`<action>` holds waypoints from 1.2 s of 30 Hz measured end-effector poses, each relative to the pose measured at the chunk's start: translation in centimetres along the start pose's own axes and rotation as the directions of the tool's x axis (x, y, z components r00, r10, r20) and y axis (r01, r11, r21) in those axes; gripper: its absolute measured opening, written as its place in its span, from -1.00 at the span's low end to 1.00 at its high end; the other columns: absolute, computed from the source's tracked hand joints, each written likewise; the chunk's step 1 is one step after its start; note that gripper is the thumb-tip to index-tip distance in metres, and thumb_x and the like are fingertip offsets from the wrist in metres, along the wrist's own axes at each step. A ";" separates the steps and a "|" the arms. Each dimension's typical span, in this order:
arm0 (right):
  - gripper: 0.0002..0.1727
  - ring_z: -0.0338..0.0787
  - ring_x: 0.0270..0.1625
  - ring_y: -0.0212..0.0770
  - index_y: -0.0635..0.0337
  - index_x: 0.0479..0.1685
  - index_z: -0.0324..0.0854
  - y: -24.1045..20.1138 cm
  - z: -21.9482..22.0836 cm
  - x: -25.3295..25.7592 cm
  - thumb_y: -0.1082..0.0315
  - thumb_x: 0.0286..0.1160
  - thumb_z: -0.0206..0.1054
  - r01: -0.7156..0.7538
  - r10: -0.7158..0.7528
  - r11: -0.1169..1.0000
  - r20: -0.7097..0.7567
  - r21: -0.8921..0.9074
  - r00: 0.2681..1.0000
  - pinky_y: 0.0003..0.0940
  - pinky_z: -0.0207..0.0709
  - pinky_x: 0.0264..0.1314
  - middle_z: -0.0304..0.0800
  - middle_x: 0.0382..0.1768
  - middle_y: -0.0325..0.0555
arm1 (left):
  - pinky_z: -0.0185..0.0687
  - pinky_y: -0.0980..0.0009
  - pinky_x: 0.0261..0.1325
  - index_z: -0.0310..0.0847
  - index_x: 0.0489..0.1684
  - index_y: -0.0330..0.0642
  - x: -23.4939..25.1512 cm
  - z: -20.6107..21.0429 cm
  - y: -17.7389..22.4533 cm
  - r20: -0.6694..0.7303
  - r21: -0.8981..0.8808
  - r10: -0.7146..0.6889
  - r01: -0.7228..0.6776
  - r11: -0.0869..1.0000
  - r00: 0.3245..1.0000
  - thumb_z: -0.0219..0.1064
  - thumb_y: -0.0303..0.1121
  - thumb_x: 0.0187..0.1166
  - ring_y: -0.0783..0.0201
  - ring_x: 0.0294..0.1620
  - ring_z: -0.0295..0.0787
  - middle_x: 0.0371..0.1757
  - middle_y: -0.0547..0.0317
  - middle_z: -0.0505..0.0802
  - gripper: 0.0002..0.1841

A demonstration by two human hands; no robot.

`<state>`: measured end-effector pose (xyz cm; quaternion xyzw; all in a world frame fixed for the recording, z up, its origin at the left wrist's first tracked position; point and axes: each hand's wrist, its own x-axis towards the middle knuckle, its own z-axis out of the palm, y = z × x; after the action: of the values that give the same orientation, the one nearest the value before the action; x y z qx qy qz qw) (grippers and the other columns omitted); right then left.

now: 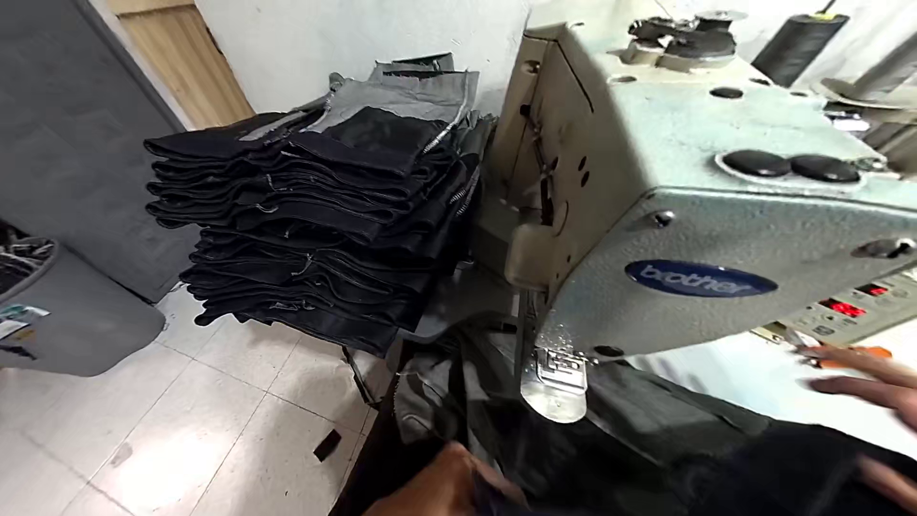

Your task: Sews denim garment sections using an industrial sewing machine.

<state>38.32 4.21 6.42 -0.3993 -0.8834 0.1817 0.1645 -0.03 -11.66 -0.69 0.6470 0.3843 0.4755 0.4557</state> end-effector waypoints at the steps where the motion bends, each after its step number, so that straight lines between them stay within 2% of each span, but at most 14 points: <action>1: -0.55 0.76 0.26 0.14 0.64 0.13 0.60 2.2 1.5 -0.4 0.28 0.61 0.25 0.083 -0.095 0.988 0.088 0.133 0.992 0.02 0.55 0.44 0.74 0.16 0.47 | 0.74 0.55 0.09 0.77 -0.16 -0.23 0.1 -0.4 1.0 -0.140 -0.097 -0.113 0.099 0.990 0.984 0.47 -0.36 0.50 0.64 -0.12 0.82 -0.24 0.39 0.91 -0.86; 3: -0.54 0.80 -0.15 -0.39 0.49 -0.11 0.71 4.7 5.2 -1.4 0.13 0.73 0.24 0.048 -0.129 0.915 0.178 0.400 0.976 -0.35 0.65 0.00 0.85 -0.25 0.07 | 0.81 0.53 0.00 0.76 -0.19 0.01 1.5 -2.1 1.2 -0.363 -0.202 -0.313 0.253 0.946 0.878 0.35 -0.23 0.63 0.67 -0.18 0.84 -0.27 0.59 0.91 -0.89; 5: -0.62 0.64 -0.33 -0.71 0.20 -0.29 0.70 6.1 7.2 -1.9 0.07 0.71 0.22 -0.161 0.035 0.833 0.240 0.529 0.970 -0.61 0.53 -0.21 0.72 -0.44 -0.44 | 0.84 0.38 0.09 0.75 -0.11 -0.18 3.6 -3.4 -1.0 -0.389 -0.232 -0.454 0.392 0.890 0.802 0.25 -0.16 0.70 0.49 -0.12 0.88 -0.22 0.34 0.92 -0.72; 7: -0.70 0.62 -0.41 -0.73 -0.02 -0.36 0.72 8.0 8.7 -0.9 0.03 0.59 0.24 -0.351 0.299 0.753 0.185 0.557 0.936 -0.62 0.55 -0.30 0.67 -0.50 -0.63 | 0.76 0.26 0.24 0.68 0.11 -0.36 7.0 -2.9 -3.0 -0.372 -0.285 -0.588 0.514 0.809 0.719 0.19 -0.18 0.76 0.33 0.05 0.83 -0.03 0.07 0.87 -0.63; 10: -0.76 0.64 -0.47 -0.51 0.16 -0.38 0.69 7.5 8.6 4.7 0.35 0.62 0.18 -0.366 0.452 0.819 -0.103 0.443 0.886 -0.43 0.59 -0.33 0.67 -0.56 -0.36 | 0.71 0.31 0.05 0.66 0.08 -0.23 13.7 -2.4 -4.3 -0.426 -0.327 -0.584 0.485 0.811 0.691 0.18 -0.19 0.79 0.38 -0.09 0.75 -0.14 0.16 0.82 -0.71; 13: -0.86 0.74 -0.26 0.13 0.50 -0.24 0.72 7.5 9.2 6.9 0.55 0.56 0.29 -0.305 0.352 0.929 -0.240 0.211 0.905 0.31 0.49 -0.12 0.74 -0.39 0.25 | 0.63 0.31 -0.04 0.67 -0.01 -0.28 14.9 -2.2 -5.6 -0.453 -0.151 -0.461 0.444 0.883 0.763 0.14 -0.22 0.82 0.40 -0.18 0.66 -0.24 0.15 0.74 -0.70; 16: -0.56 0.74 -0.37 -0.20 0.33 -0.28 0.77 9.6 12.7 2.7 0.05 0.57 0.28 -0.275 0.276 0.931 0.033 0.241 0.961 -0.02 0.61 -0.23 0.77 -0.45 -0.05 | 0.64 0.41 0.34 0.66 0.13 -0.45 9.3 -1.4 -7.4 -0.430 -0.145 -0.390 0.364 0.920 0.815 0.20 -0.29 0.72 0.49 0.10 0.75 -0.02 0.11 0.85 -0.66; 18: -0.43 0.81 -0.37 -0.03 0.26 -0.23 0.81 9.4 14.4 -0.2 -0.16 0.56 0.26 -0.178 0.179 0.975 0.007 0.133 0.984 0.12 0.63 -0.29 0.83 -0.41 0.03 | 0.71 0.50 0.20 0.71 -0.12 -0.32 6.2 -0.1 -6.8 -0.429 -0.210 -0.380 0.319 0.924 0.820 0.20 -0.33 0.69 0.61 -0.05 0.80 -0.21 0.35 0.88 -0.77; 20: -0.57 0.84 -0.12 0.15 0.16 -0.02 0.81 6.7 13.2 -1.3 -0.03 0.58 0.29 -0.037 0.018 0.996 -0.205 -0.087 0.979 0.18 0.66 -0.09 0.85 -0.16 0.13 | 0.80 0.52 0.09 0.73 -0.20 -0.16 4.9 0.2 -5.9 -0.417 -0.297 -0.386 0.279 0.913 0.822 0.19 -0.36 0.71 0.61 -0.15 0.85 -0.28 0.48 0.91 -0.81; 22: -0.78 0.73 0.04 0.00 -0.02 0.04 0.74 1.5 10.8 -0.7 0.14 0.73 0.24 0.117 -0.148 0.985 -0.284 -0.125 0.947 -0.10 0.57 0.15 0.74 -0.10 0.05 | 0.81 0.49 0.09 0.75 -0.18 -0.13 4.9 -0.2 -5.4 -0.399 -0.312 -0.406 0.294 0.903 0.822 0.19 -0.29 0.73 0.59 -0.14 0.86 -0.27 0.46 0.91 -0.78; 24: -0.84 0.73 -0.02 -0.06 -0.13 0.05 0.75 -3.8 10.9 -0.5 0.28 0.72 0.26 0.338 -0.349 0.936 -0.160 -0.096 0.923 -0.14 0.56 0.17 0.71 -0.19 -0.03 | 0.76 0.48 0.19 0.72 -0.08 -0.18 5.0 -0.5 -5.2 -0.373 -0.289 -0.423 0.330 0.899 0.826 0.17 -0.26 0.75 0.56 -0.05 0.84 -0.19 0.40 0.90 -0.76; 27: -0.65 0.65 -0.06 -0.12 -0.32 0.30 0.72 -7.1 13.9 0.1 0.33 0.76 0.16 0.527 -0.531 0.809 0.060 -0.261 0.845 -0.24 0.43 0.16 0.66 -0.20 -0.14 | 0.77 0.45 0.16 0.76 -0.15 -0.20 5.1 -0.3 -5.5 -0.378 -0.273 -0.415 0.329 0.904 0.827 0.20 -0.27 0.74 0.53 -0.09 0.85 -0.23 0.34 0.90 -0.76; 32: -0.64 0.63 -0.21 -0.03 0.01 0.44 0.54 -7.3 13.2 2.7 0.38 0.77 0.07 0.370 -0.490 0.848 -0.295 -0.380 0.820 -0.21 0.48 0.00 0.61 -0.26 -0.04 | 0.76 0.51 0.11 0.80 -0.24 -0.14 4.3 -0.5 -6.2 -0.323 -0.247 -0.351 0.279 0.928 0.879 0.27 -0.28 0.69 0.62 -0.13 0.83 -0.28 0.45 0.90 -0.80; 36: -0.74 0.62 -0.05 -0.08 0.05 0.17 0.73 -5.9 13.0 5.0 0.43 0.69 0.19 0.309 -0.481 0.862 -0.454 -0.402 0.750 -0.40 0.48 0.09 0.64 -0.20 -0.03 | 0.77 0.51 0.11 0.79 -0.23 -0.12 3.9 -0.8 -6.3 -0.316 -0.251 -0.353 0.282 0.926 0.881 0.28 -0.24 0.70 0.62 -0.13 0.83 -0.27 0.45 0.90 -0.79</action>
<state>25.71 2.01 -1.60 -0.2556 -0.8823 -0.1146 0.3782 -0.18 -6.00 -5.58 0.4298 0.5123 0.5387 0.5125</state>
